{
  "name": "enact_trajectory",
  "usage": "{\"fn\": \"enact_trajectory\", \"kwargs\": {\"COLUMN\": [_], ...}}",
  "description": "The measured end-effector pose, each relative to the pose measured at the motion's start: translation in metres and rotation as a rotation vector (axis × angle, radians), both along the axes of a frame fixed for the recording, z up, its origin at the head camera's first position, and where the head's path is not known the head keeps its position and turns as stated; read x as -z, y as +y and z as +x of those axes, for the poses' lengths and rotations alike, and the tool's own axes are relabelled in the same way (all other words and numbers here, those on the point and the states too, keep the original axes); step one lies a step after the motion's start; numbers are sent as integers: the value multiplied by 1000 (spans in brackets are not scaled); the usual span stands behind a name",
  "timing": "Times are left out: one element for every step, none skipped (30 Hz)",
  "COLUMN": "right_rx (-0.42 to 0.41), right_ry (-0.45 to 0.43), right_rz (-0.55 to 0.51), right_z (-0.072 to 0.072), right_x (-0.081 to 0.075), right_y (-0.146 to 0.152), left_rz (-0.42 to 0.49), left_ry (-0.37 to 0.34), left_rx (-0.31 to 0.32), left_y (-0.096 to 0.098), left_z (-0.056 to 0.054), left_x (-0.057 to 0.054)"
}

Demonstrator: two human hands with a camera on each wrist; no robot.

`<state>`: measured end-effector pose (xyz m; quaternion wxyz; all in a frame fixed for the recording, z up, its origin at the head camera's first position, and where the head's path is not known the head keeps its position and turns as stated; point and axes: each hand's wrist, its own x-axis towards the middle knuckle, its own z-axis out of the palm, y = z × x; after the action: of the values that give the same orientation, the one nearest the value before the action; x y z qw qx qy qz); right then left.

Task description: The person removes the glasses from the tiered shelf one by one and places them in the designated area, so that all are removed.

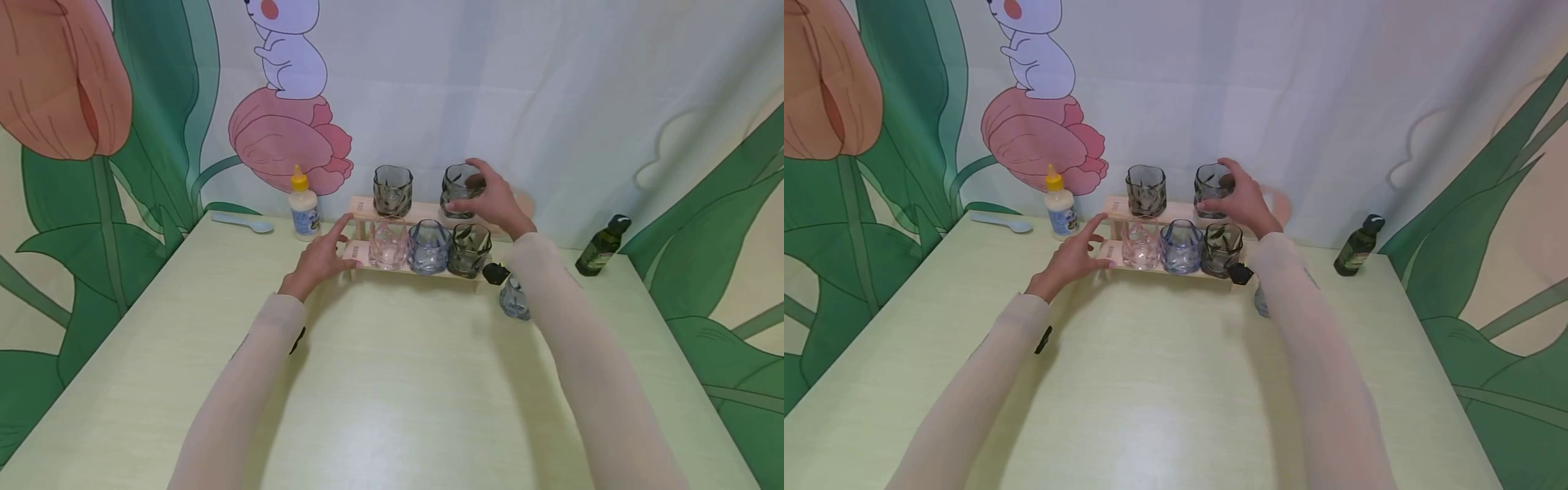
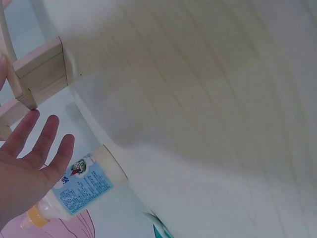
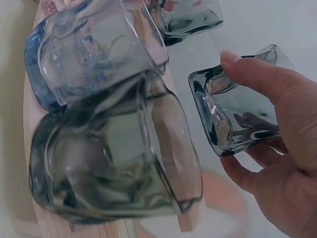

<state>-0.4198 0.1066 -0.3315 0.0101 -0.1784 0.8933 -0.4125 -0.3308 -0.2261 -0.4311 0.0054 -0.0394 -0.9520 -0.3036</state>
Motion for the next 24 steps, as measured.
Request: {"fn": "enact_trajectory", "kwargs": {"right_rx": [-1,-2,-2,2,3,3,3,3,3,2,1,1,-1,-3,-4,-6,-6,-8,-9,-9,-9,-9,-8,-7], "right_ry": [-5,-8,-12,-9,-6,-1,4,10,15,22,27,32,36,40,46,49,53,58,61,63,65,66,69,71], "right_rz": [-5,-13,-17,-16,-15,-14,-14,-11,-6,-1,4,7,10,12,14,12,13,15,16,16,17,15,16,15], "right_z": [1,2,3,5,6,6,7,8,9,10,11,12,13,14,16,17,17,18,20,21,22,23,24,25], "right_x": [0,0,-1,-1,-1,0,0,0,-1,-1,-1,-1,-2,-2,-3,-3,-3,-4,-4,-4,-4,-4,-4,-4], "right_y": [2,4,7,9,11,14,16,18,20,23,25,27,29,31,33,35,37,39,41,42,43,45,46,47], "left_rz": [0,2,3,4,3,4,4,5,5,4,3,4,4,4,3,2,0,-1,-2,-3,-2,-1,0,3], "left_ry": [-1,-2,-3,-4,-4,-3,-2,-1,0,3,7,9,12,15,17,21,22,23,25,25,25,26,23,21], "left_rx": [0,-1,1,1,4,5,6,8,9,11,12,13,14,15,15,17,19,20,20,20,20,19,18,15], "left_y": [0,0,0,1,1,1,1,1,1,0,0,0,0,0,0,0,0,0,0,-1,-1,-1,-1,-1], "left_z": [0,0,0,0,0,-1,-1,-1,-1,-1,-1,-1,-1,-1,-1,-1,0,0,0,0,0,1,1,1], "left_x": [0,0,1,1,1,1,1,1,2,2,2,2,2,2,2,2,2,1,1,1,1,1,1,1]}}
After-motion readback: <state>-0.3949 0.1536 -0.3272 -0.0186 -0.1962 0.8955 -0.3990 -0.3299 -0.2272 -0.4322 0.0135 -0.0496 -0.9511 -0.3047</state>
